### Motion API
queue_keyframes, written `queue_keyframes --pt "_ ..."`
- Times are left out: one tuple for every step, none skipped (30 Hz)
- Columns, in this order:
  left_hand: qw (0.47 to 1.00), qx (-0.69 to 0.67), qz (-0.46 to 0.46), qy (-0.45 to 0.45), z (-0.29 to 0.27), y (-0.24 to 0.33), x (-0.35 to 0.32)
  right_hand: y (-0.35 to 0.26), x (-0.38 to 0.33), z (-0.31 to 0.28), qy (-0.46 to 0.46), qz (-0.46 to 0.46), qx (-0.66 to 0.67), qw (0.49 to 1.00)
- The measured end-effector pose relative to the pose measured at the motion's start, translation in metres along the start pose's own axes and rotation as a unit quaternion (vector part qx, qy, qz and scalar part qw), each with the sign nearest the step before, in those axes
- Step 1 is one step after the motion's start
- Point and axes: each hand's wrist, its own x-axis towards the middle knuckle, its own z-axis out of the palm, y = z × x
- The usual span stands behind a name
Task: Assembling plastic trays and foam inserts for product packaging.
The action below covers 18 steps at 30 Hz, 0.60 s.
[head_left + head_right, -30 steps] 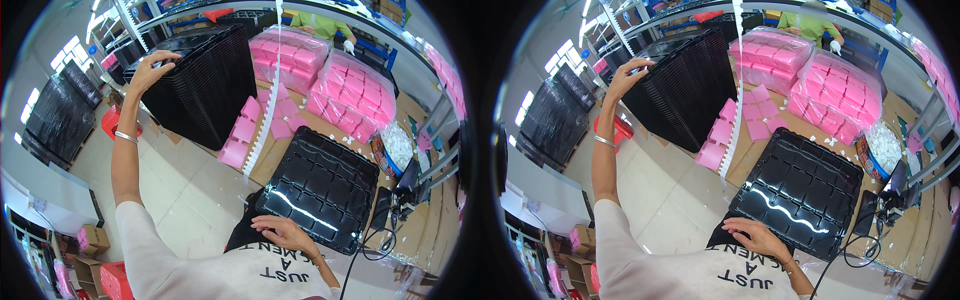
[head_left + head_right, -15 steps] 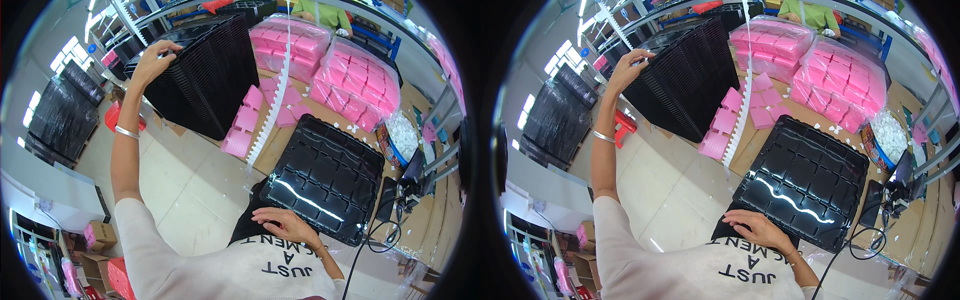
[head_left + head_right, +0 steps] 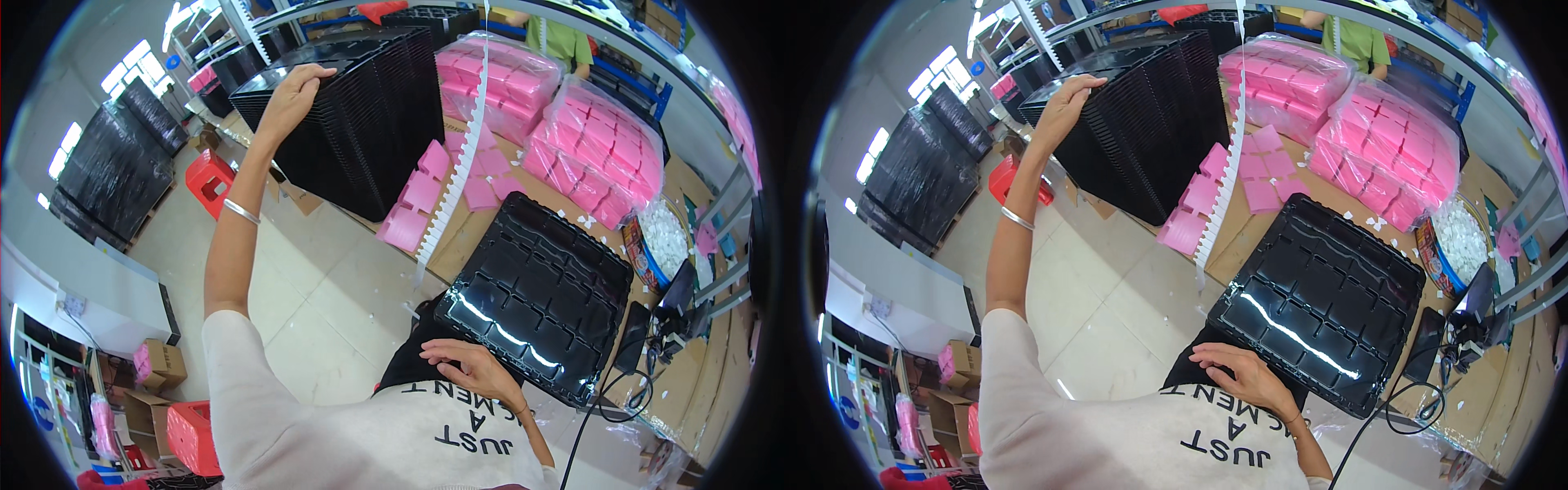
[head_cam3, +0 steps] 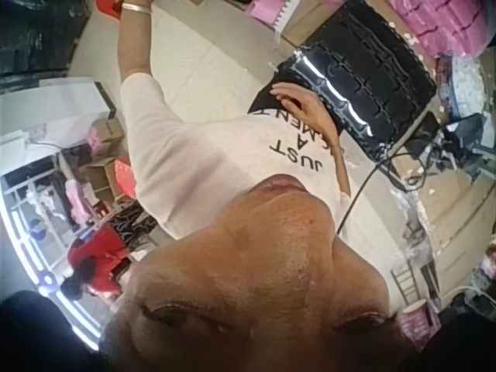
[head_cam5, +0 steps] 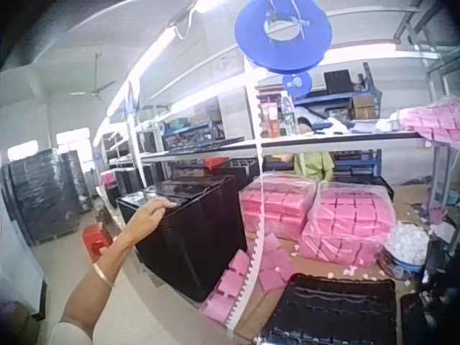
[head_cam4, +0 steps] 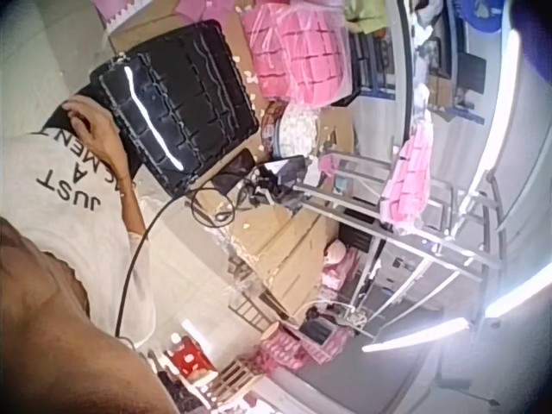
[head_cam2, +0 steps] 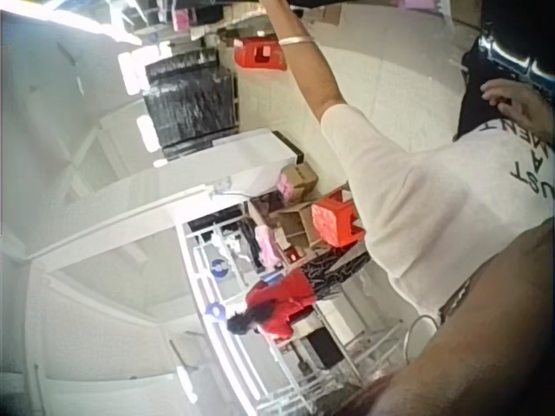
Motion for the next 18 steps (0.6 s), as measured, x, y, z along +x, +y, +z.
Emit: queue_keyframes --pt "1.0 -0.013 -0.008 0.006 0.0 0.001 -0.002 -0.001 0.0 0.001 -0.003 -0.004 -0.002 1.0" --pt "1.0 -0.007 -0.02 0.005 0.002 0.007 -0.001 -0.002 -0.001 0.0 -0.012 0.001 -0.012 1.0" --pt "1.0 -0.007 -0.018 0.008 0.001 0.007 0.0 -0.003 -0.003 -0.001 -0.02 0.006 -0.024 0.999" --pt "1.0 -0.002 -0.017 -0.003 0.0 0.005 -0.001 0.002 -0.004 0.0 -0.013 -0.01 -0.027 0.999" --pt "1.0 0.002 -0.015 -0.016 -0.001 0.004 0.0 0.001 -0.007 0.0 -0.011 -0.011 -0.031 0.999" --pt "1.0 -0.002 -0.013 -0.015 -0.002 0.003 -0.002 0.0 -0.01 0.0 -0.006 0.0 -0.021 1.0" --pt "1.0 -0.005 -0.01 -0.013 -0.006 0.001 -0.003 -0.002 -0.012 0.0 -0.002 0.011 -0.011 1.0" --pt "1.0 -0.001 -0.006 -0.02 -0.009 0.001 -0.003 -0.002 -0.013 -0.001 0.003 -0.003 0.001 1.0" --pt "1.0 0.002 -0.002 -0.026 -0.011 0.002 -0.004 -0.007 -0.015 -0.004 0.009 -0.002 -0.001 1.0" --pt "1.0 0.006 0.008 -0.011 -0.011 0.002 -0.008 -0.017 -0.017 -0.008 0.024 -0.018 -0.014 0.999" --pt "1.0 -0.004 0.015 -0.017 0.0 0.011 -0.01 -0.023 -0.018 -0.013 0.047 -0.029 -0.025 0.998" --pt "0.991 0.07 0.058 0.096 0.011 0.031 -0.019 -0.024 -0.017 -0.019 0.09 -0.087 -0.054 0.991" --pt "0.964 0.137 0.099 0.207 0.024 0.05 -0.028 -0.029 -0.018 -0.023 0.127 -0.051 -0.016 0.99" --pt "0.971 0.073 0.086 0.209 0.037 0.077 -0.042 -0.033 -0.018 -0.03 0.158 -0.034 -0.004 0.987" --pt "0.976 0.007 0.068 0.206 0.055 0.104 -0.062 -0.035 -0.019 -0.037 0.188 -0.011 0.009 0.982" --pt "0.985 -0.057 0.028 0.159 0.077 0.117 -0.087 -0.029 -0.021 -0.041 0.209 -0.027 0.013 0.977" --pt "0.986 -0.119 -0.014 0.113 0.101 0.123 -0.111 -0.022 -0.023 -0.046 0.227 -0.044 0.018 0.973" --pt "0.973 -0.205 -0.085 0.062 0.13 0.123 -0.133 -0.021 -0.024 -0.048 0.238 -0.04 0.027 0.97"
